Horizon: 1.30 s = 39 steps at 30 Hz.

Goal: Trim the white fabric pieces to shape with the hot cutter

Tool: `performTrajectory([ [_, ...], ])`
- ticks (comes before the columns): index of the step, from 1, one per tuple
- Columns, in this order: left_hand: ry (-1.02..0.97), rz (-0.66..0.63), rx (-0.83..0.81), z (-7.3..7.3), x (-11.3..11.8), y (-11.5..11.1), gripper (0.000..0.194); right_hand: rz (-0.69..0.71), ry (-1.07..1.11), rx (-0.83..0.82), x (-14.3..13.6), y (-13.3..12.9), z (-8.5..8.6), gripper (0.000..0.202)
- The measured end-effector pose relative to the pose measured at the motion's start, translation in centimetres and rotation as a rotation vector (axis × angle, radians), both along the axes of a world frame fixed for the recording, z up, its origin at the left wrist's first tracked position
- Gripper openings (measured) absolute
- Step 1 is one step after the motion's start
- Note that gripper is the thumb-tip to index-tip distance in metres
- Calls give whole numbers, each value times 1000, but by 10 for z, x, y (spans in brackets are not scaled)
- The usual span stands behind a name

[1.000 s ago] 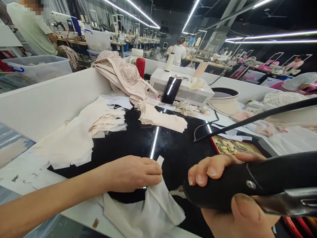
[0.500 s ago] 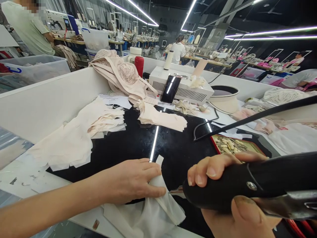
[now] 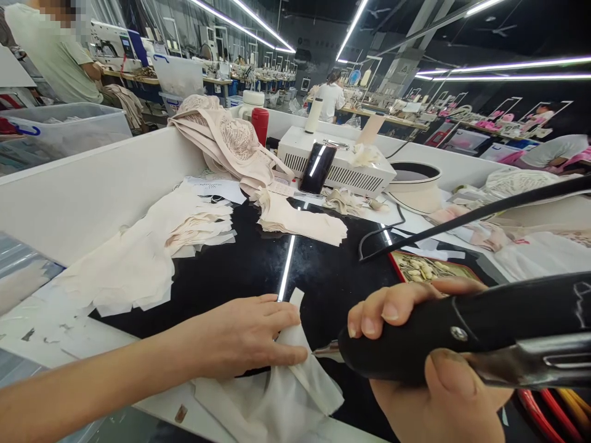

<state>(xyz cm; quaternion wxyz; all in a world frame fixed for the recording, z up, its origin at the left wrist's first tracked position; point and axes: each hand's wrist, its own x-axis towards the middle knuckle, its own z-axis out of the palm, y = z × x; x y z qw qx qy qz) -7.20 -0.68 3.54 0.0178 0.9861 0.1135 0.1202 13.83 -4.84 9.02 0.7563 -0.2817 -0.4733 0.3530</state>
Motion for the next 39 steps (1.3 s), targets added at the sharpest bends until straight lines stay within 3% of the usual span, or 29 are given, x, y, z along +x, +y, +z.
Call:
performTrajectory([
  [39, -96, 22, -1, -8, -1, -1, 38, 13, -31, -6, -7, 9, -2, 35],
])
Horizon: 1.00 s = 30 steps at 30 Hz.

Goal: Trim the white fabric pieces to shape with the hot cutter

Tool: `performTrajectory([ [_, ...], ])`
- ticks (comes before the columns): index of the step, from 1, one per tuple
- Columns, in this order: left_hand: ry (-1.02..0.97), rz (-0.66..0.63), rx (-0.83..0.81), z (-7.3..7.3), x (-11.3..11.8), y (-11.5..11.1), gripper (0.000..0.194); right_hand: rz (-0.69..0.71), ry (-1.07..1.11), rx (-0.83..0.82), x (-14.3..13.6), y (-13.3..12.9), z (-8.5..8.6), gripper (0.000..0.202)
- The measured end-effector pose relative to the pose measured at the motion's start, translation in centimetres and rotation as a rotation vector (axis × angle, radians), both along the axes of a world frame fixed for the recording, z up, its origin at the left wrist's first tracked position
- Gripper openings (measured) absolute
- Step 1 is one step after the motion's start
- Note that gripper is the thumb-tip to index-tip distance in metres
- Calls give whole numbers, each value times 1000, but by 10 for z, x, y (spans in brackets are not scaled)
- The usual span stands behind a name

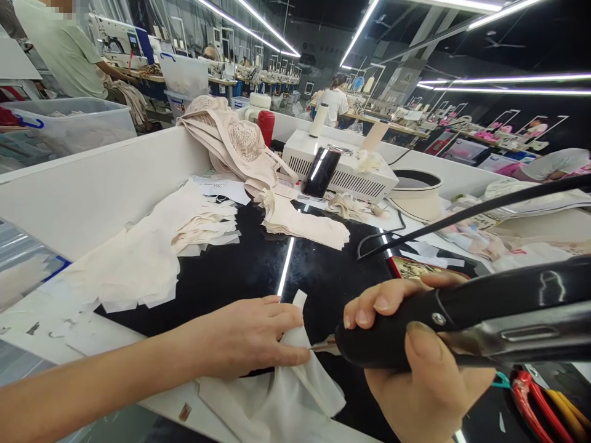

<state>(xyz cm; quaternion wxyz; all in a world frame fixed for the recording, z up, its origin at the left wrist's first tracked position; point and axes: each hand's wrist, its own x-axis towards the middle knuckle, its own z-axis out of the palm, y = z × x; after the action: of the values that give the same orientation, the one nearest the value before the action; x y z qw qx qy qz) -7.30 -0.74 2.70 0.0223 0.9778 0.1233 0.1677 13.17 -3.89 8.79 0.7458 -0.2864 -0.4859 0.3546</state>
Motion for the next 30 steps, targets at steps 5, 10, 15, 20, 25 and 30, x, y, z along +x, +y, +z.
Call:
performTrajectory([
  [5, -3, 6, 2, 0, 0, 0, 37, -3, 25, 38, -1, 6, -2, 39],
  [10, -17, 5, -13, 0, 1, -1, 32, -11, -2, 28, -2, 7, -4, 39],
  [15, -16, 6, -40, -1, 1, -1, 35, -8, 10, 15, -3, 9, -3, 36],
  [20, -40, -8, -55, -4, 0, 0, 37, -10, 21, 45, -4, 15, -2, 32],
  [25, -43, -5, -60, -4, 1, -1, 38, 0, 28, 45, -4, 15, -3, 33],
  [30, -46, -8, -72, -5, 1, -1, 38, -2, 21, 14, -5, 15, -4, 30],
])
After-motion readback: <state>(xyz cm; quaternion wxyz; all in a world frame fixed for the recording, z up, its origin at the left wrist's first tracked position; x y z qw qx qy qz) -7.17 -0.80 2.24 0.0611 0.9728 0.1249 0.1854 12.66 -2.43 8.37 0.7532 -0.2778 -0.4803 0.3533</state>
